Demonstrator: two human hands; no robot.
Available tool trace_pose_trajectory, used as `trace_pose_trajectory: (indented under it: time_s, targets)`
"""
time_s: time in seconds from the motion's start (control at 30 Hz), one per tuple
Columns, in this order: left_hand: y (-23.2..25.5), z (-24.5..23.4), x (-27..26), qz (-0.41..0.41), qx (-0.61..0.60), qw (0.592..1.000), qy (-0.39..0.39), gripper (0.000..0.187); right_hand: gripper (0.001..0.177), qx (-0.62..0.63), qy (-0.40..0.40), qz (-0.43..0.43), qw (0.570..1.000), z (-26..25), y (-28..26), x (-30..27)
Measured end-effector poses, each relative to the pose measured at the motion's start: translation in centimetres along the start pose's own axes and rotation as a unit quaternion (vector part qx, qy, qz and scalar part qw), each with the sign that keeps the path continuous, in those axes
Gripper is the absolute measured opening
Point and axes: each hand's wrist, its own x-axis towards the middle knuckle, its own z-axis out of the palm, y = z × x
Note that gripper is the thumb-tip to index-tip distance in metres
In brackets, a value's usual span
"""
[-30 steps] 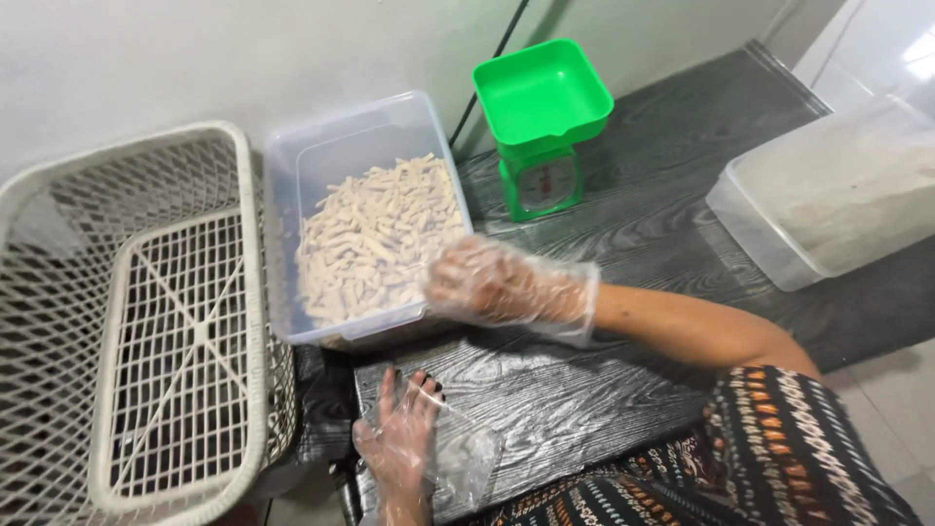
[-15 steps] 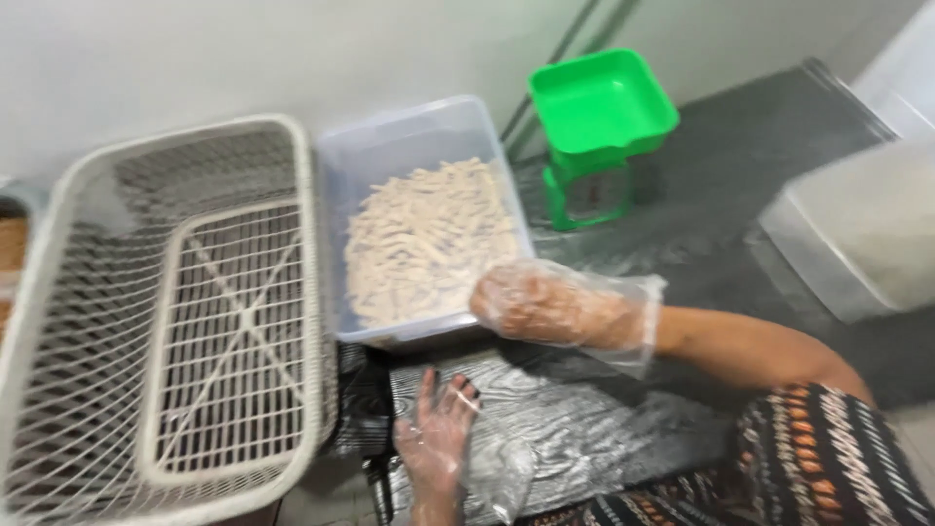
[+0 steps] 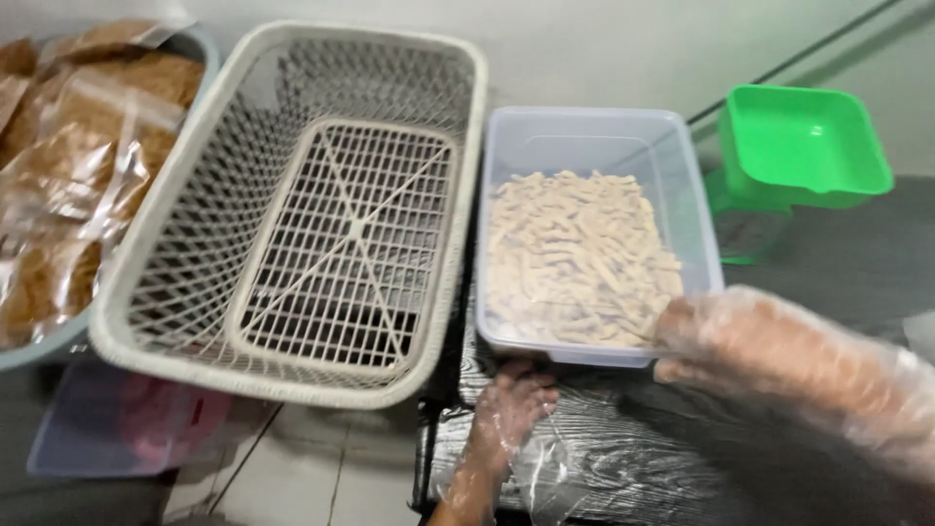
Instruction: The person scoops processed snack pieces from a large container into a small plastic bag using a green spoon, weighs the bag on a scale, and seals it by hand.
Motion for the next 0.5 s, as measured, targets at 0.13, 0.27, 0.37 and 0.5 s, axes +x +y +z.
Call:
trace_pose_trajectory:
  time_s: [0.13, 0.27, 0.37, 0.5]
  targets:
    - [-0.4, -0.2, 0.1, -0.011, 0.043, 0.999, 0.021, 0.061, 0.03, -0.483, 0.049, -0.236, 0.842, -1.9, -3.3, 8.3]
    - [-1.2, -2.0, 0.4, -0.009, 0.042, 0.999, 0.018, 0.061, 0.034, -0.54, 0.093, -0.578, 0.605, -1.2, -8.6, 21.9]
    - [-2.1, -3.2, 1.0, -0.015, 0.034, 0.999, 0.037, 0.056, 0.051, -0.559, 0.11, -0.602, 0.559, 0.3, -12.3, 35.3]
    - [-1.5, -2.2, 0.8, -0.018, 0.02, 0.999, 0.046, 0.057, 0.042, -0.553, 0.067, -0.511, 0.654, 5.0, -13.3, 33.0]
